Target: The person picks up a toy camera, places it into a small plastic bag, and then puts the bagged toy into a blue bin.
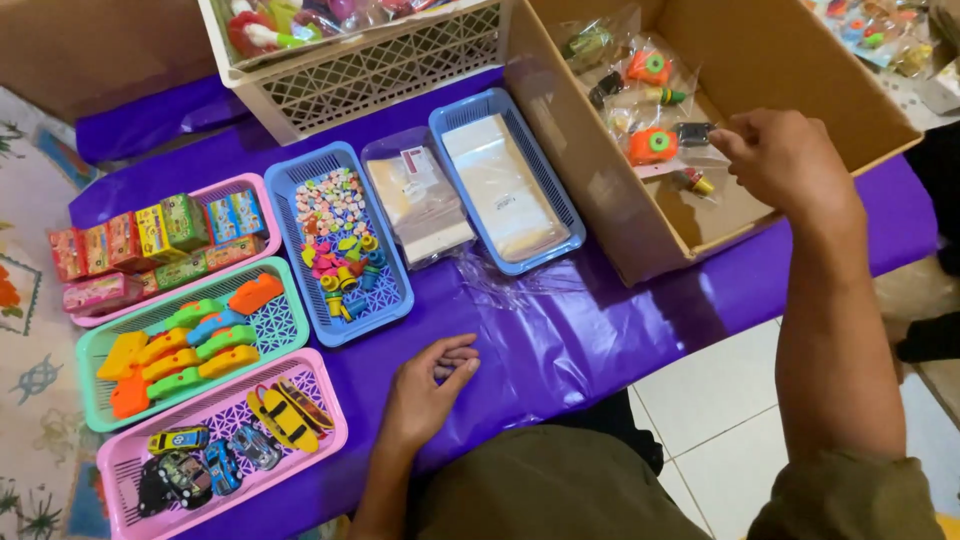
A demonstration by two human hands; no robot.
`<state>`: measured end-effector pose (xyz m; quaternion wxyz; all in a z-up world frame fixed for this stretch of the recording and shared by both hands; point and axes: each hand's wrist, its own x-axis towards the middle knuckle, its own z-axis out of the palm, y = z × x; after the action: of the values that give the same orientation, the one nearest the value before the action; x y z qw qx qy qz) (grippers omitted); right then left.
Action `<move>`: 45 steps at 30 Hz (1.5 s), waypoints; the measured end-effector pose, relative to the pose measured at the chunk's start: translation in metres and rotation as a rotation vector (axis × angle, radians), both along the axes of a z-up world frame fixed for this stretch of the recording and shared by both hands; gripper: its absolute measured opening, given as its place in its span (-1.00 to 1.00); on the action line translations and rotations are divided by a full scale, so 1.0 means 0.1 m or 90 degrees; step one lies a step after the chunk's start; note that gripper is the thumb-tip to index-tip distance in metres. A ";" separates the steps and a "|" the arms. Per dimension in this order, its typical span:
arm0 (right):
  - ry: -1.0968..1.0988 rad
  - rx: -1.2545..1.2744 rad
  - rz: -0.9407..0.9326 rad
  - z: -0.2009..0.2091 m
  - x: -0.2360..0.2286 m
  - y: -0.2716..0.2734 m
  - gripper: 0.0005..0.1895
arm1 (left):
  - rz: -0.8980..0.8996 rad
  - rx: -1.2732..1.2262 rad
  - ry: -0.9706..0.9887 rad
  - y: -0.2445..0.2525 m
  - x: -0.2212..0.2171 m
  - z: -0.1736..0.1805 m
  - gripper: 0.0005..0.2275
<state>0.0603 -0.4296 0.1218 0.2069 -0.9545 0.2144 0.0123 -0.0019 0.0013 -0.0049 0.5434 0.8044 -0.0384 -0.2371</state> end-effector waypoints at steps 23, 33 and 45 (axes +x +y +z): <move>-0.434 0.030 0.488 -1.22 0.00 2.56 -0.70 | 0.028 -0.087 -0.093 0.15 -0.14 -0.01 -0.73; -0.388 -0.056 0.535 -1.01 0.53 2.36 -0.94 | 0.050 -0.178 -0.083 0.18 -0.12 0.02 -0.74; -0.211 -0.123 0.527 -1.03 0.69 2.44 -0.77 | 0.028 -0.130 -0.096 0.20 -0.11 0.05 -0.75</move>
<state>0.1289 -0.1852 0.0191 0.1264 -0.9638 -0.2212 -0.0790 -0.0133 0.0212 0.0000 0.6231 0.7611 -0.0853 -0.1588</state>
